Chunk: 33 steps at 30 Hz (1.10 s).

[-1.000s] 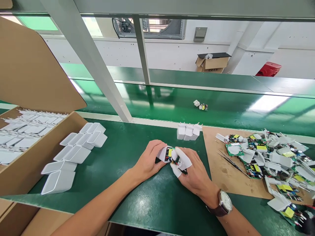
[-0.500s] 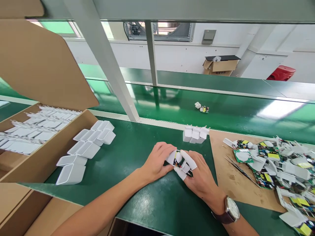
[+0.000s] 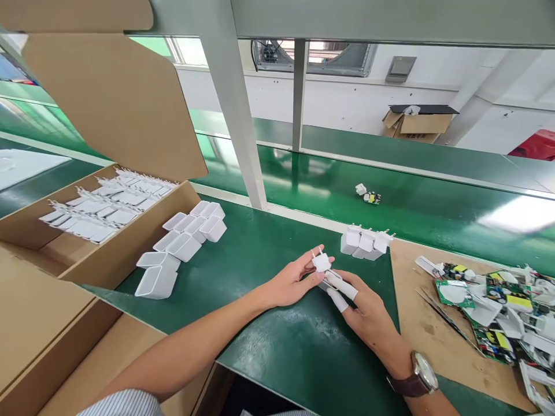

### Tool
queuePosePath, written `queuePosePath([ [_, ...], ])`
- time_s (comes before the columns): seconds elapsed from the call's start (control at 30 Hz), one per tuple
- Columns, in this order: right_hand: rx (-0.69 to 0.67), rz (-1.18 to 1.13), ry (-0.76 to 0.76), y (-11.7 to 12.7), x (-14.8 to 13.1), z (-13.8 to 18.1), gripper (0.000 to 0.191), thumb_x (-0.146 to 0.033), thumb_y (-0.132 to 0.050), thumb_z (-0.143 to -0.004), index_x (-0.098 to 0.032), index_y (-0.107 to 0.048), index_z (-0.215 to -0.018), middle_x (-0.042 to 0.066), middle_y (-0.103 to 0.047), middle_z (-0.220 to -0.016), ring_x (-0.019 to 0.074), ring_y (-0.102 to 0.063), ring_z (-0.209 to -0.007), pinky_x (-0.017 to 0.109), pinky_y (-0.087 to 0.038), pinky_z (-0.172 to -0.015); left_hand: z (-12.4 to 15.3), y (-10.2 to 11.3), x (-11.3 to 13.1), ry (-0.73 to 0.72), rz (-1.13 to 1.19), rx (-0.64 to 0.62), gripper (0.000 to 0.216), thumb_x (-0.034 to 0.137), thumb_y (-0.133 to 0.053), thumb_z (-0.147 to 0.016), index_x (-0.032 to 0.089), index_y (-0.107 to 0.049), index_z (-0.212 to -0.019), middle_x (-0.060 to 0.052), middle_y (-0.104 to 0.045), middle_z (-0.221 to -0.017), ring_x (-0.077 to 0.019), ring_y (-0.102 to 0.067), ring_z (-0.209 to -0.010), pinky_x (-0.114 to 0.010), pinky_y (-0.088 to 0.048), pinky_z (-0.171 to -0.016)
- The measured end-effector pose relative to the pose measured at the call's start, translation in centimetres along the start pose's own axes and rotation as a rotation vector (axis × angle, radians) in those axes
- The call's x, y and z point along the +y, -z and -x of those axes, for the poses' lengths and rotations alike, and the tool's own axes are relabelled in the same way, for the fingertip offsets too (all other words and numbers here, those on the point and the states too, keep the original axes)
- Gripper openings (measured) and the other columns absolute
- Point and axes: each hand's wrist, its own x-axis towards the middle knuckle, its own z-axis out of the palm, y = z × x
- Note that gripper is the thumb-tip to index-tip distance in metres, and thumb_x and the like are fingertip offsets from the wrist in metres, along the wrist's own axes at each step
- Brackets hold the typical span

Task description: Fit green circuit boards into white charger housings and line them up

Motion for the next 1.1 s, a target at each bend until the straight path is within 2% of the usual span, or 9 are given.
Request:
queuePosePath([
  [0.1, 0.035, 0.032, -0.042, 0.0, -0.3, -0.1, 0.044, -0.016, -0.056, -0.099, -0.03, -0.058, -0.141, 0.008, -0.069, -0.127, 0.0225, -0.07, -0.112, 0.037, -0.062, -0.095, 0.3, -0.2, 0.1, -0.045, -0.094, 0.041, 0.079, 0.04, -0.057, -0.103, 0.032, -0.009, -0.166, -0.012, -0.045, -0.161, -0.0274, -0.045, -0.149, -0.054, -0.032, -0.126],
  [0.17, 0.038, 0.053, -0.058, -0.3, -0.1, 0.0, 0.039, -0.016, -0.057, -0.098, -0.027, -0.062, -0.135, 0.01, -0.07, -0.124, 0.0233, -0.071, -0.108, 0.037, -0.063, -0.092, 0.3, -0.3, 0.0, -0.091, -0.222, 0.077, 0.086, 0.038, -0.06, -0.102, 0.032, -0.003, -0.166, -0.012, -0.045, -0.161, -0.0268, -0.045, -0.149, -0.054, -0.029, -0.126],
  [0.37, 0.032, 0.053, 0.009, -1.0, 0.5, 0.1, 0.03, -0.011, -0.057, -0.096, -0.023, -0.067, -0.121, 0.012, -0.068, -0.12, 0.0224, -0.069, -0.101, 0.036, -0.063, -0.083, 0.2, -0.4, -0.7, -0.118, -0.388, 0.165, 0.081, 0.036, -0.063, -0.1, 0.028, -0.015, -0.164, -0.014, -0.061, -0.146, -0.0274, -0.054, -0.14, -0.055, -0.036, -0.122],
  [0.5, 0.083, 0.068, -0.013, -0.4, 0.3, -0.3, 0.038, -0.011, -0.057, -0.096, -0.024, -0.062, -0.131, 0.013, -0.067, -0.124, 0.0234, -0.068, -0.108, 0.038, -0.062, -0.088, 0.3, -0.3, -0.6, -0.265, -0.398, 0.186, 0.091, 0.036, -0.073, -0.093, 0.028, -0.015, -0.163, -0.016, -0.054, -0.152, -0.0299, -0.055, -0.138, -0.052, -0.043, -0.118],
  [0.57, 0.051, 0.079, -0.021, -0.2, 0.3, -0.4, 0.039, -0.01, -0.056, -0.096, -0.025, -0.061, -0.131, 0.012, -0.068, -0.123, 0.0239, -0.068, -0.107, 0.039, -0.062, -0.088, 0.3, -0.2, -0.3, -0.344, -0.423, 0.192, 0.098, 0.036, -0.078, -0.088, 0.029, -0.016, -0.163, -0.016, -0.052, -0.152, -0.0299, -0.056, -0.136, -0.049, -0.047, -0.113],
  [0.63, 0.006, 0.086, -0.016, -0.2, 0.5, -0.5, 0.036, -0.011, -0.054, -0.096, -0.024, -0.062, -0.129, 0.012, -0.069, -0.12, 0.024, -0.069, -0.105, 0.039, -0.063, -0.086, 0.1, 0.0, -0.1, -0.344, -0.472, 0.196, 0.082, 0.033, -0.075, -0.091, 0.029, -0.029, -0.159, -0.013, -0.059, -0.145, -0.0265, -0.061, -0.126, -0.045, -0.05, -0.108],
  [0.77, 0.02, 0.072, -0.067, -0.6, 0.5, -0.8, 0.036, -0.015, -0.055, -0.099, -0.024, -0.057, -0.134, 0.011, -0.07, -0.117, 0.0237, -0.069, -0.104, 0.039, -0.063, -0.087, -0.3, 0.6, 0.1, -0.246, -0.519, 0.18, 0.03, 0.028, -0.057, -0.102, 0.024, -0.059, -0.132, -0.008, -0.069, -0.122, -0.0199, -0.067, -0.104, -0.036, -0.056, -0.095],
  [0.93, 0.005, 0.109, -0.029, -1.2, 0.6, -0.8, 0.037, -0.013, -0.052, -0.098, -0.024, -0.056, -0.133, 0.011, -0.067, -0.115, 0.0249, -0.066, -0.103, 0.041, -0.062, -0.086, -0.2, 0.8, 0.7, -0.206, -0.434, 0.185, 0.028, 0.035, -0.053, -0.103, 0.023, -0.061, -0.126, -0.009, -0.069, -0.12, -0.0199, -0.067, -0.099, -0.036, -0.056, -0.093],
  [1.1, 0.06, 0.151, 0.009, -1.8, 0.7, -1.1, 0.041, -0.012, -0.051, -0.095, -0.021, -0.054, -0.135, 0.01, -0.066, -0.105, 0.0238, -0.064, -0.091, 0.037, -0.061, -0.075, -2.9, 2.1, 2.3, -0.14, -0.444, 0.379, 0.037, 0.046, -0.048, -0.104, 0.021, -0.06, -0.129, -0.011, -0.066, -0.128, -0.0223, -0.066, -0.108, -0.038, -0.055, -0.097],
])
